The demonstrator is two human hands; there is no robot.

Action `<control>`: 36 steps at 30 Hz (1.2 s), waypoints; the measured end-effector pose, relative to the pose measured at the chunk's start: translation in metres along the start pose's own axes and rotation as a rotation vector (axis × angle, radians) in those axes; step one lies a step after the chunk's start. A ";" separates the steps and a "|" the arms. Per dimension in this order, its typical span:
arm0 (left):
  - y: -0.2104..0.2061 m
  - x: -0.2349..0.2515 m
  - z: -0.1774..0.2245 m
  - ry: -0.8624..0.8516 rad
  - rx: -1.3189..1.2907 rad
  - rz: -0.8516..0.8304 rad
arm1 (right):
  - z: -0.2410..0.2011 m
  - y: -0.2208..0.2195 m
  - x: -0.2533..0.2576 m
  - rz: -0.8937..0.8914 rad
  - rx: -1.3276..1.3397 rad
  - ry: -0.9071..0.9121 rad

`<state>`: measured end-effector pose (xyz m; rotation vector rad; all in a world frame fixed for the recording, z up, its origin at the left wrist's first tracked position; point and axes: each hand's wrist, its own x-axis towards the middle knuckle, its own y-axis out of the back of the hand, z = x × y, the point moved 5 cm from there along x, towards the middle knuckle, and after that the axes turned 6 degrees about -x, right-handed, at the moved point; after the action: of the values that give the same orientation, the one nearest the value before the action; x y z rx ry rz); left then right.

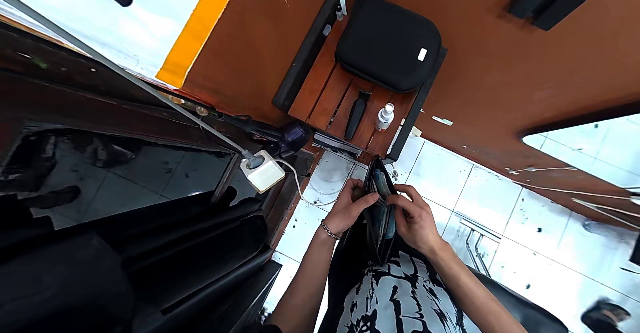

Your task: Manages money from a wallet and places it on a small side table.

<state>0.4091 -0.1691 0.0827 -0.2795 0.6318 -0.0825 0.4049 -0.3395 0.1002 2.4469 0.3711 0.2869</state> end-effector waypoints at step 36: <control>0.010 0.001 -0.001 -0.075 0.047 -0.055 | 0.006 0.005 0.000 0.085 0.126 -0.129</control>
<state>0.4091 -0.1602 0.0792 -0.2534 0.5471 -0.1388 0.4081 -0.3468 0.0987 2.5930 0.2363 0.1434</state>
